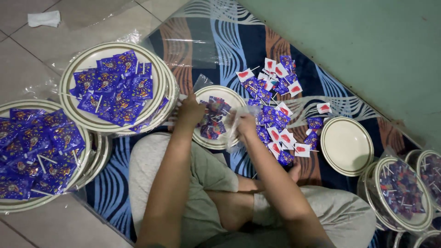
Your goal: Arranging small packets onto plates while sitting on the floor
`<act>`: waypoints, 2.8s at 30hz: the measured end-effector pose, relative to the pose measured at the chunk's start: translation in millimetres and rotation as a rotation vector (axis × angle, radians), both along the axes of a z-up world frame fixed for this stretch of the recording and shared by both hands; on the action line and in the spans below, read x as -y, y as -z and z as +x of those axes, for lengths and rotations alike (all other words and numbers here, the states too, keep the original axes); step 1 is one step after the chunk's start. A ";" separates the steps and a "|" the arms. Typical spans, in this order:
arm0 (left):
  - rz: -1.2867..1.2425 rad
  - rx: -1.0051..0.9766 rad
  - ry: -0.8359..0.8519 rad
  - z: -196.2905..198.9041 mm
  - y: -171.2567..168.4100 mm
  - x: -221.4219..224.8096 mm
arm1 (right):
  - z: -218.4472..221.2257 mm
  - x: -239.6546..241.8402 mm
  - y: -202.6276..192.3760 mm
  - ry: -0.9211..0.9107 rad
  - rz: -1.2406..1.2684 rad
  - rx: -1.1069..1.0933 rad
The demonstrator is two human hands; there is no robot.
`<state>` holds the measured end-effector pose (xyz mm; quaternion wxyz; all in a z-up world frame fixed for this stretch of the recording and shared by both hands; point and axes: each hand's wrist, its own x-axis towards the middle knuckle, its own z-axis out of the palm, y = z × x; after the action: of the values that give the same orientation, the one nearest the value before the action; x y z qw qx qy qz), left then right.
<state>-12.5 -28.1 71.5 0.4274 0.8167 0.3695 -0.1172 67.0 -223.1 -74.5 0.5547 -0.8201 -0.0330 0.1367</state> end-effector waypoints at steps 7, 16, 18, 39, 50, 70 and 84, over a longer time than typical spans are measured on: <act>-0.033 0.005 0.024 0.9 -4.0 -0.8 | -9.9 3.4 -85.7 0.105 -0.124 -0.174; 0.004 -0.005 0.016 16.9 30.3 -5.7 | 156.5 139.0 18.4 0.227 -0.317 0.032; -0.015 0.043 -0.008 16.6 32.2 -8.4 | 175.4 130.2 -12.9 0.125 -0.414 0.244; 0.071 -0.044 0.091 24.1 92.1 -22.3 | 150.7 110.2 -84.3 -0.504 -1.168 0.034; 0.088 -0.047 0.101 22.3 102.6 -23.5 | 177.0 187.8 -17.6 -0.216 -1.120 0.380; 0.072 -0.034 0.085 22.3 81.2 -16.1 | 181.9 110.6 -11.3 -0.614 -1.045 0.464; 0.101 -0.065 0.062 28.6 102.9 -18.0 | 130.9 248.8 -4.1 0.024 -0.738 0.186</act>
<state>16.1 -10.0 -31.4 0.3696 0.8441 0.3632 -0.1378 197.9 -471.9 -70.5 0.2179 -0.9740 -0.0222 0.0580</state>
